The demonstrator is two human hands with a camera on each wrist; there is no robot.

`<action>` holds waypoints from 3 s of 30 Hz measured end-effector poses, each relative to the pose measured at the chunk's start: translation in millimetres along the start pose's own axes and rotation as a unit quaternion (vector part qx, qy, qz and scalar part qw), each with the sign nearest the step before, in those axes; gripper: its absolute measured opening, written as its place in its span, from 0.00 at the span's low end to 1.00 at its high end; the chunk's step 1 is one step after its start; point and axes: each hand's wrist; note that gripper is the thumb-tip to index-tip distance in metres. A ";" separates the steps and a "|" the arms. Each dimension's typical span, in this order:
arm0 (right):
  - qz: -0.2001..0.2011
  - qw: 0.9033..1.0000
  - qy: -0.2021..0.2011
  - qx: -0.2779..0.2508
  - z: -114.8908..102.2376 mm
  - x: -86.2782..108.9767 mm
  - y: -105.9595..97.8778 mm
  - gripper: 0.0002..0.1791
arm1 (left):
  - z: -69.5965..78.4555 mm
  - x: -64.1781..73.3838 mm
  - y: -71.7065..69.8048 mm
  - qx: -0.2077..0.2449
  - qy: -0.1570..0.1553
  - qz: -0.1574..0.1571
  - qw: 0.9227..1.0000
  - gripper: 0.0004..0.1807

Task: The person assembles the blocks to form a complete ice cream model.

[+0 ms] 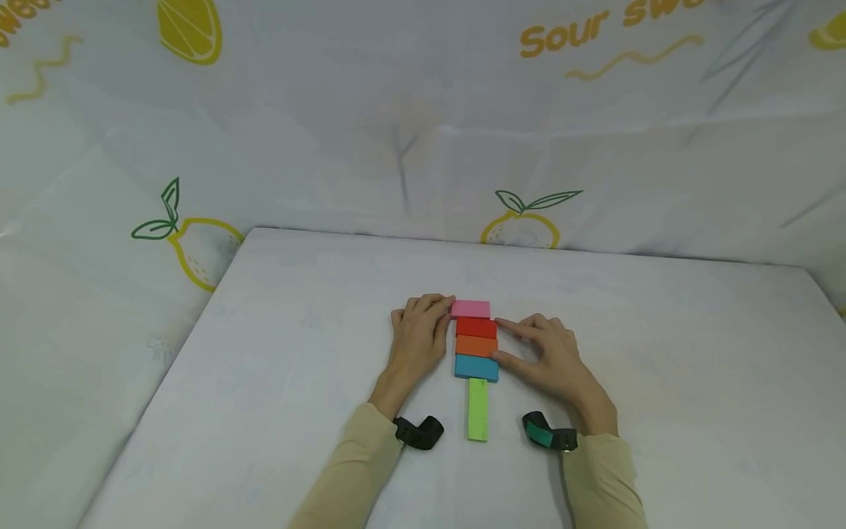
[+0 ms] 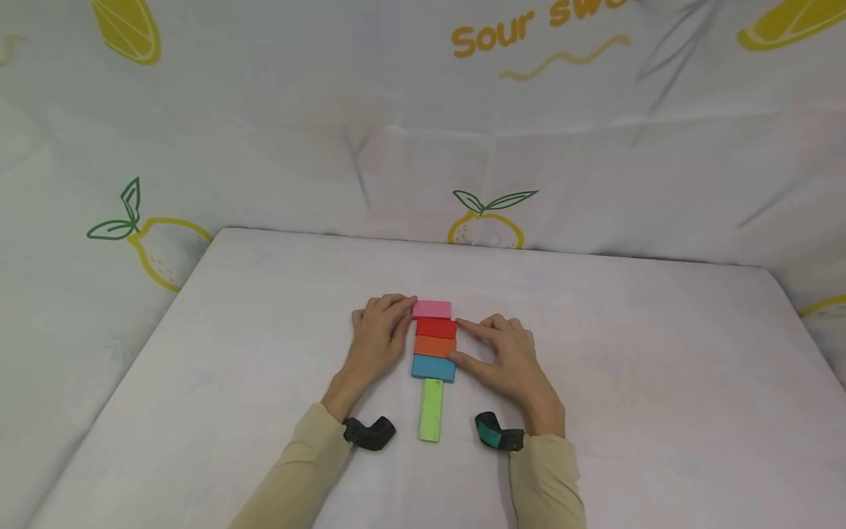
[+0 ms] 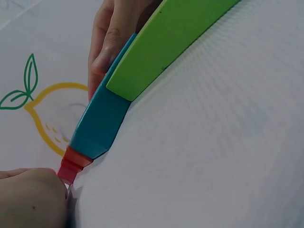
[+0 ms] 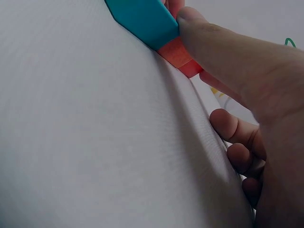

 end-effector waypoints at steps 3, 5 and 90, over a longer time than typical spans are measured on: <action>-0.001 1.000 0.001 0.004 -0.4 0.1 -0.3 0.33 | -0.6 -0.2 0.2 0.000 -0.003 -0.006 1.000 0.17; -0.001 1.000 0.001 0.006 -0.3 0.0 -0.2 0.33 | -0.9 -0.2 0.6 -0.003 -0.003 -0.006 1.000 0.17; 0.003 1.000 -0.001 -0.004 1.8 -1.9 1.4 0.36 | -3.9 -1.9 2.6 -0.015 0.002 -0.032 0.999 0.20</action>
Point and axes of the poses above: each hand's wrist, its own x-axis away from the middle knuckle, its own y-axis out of the palm, z = x × y, and after that the axes turned 7 degrees about y, right-handed
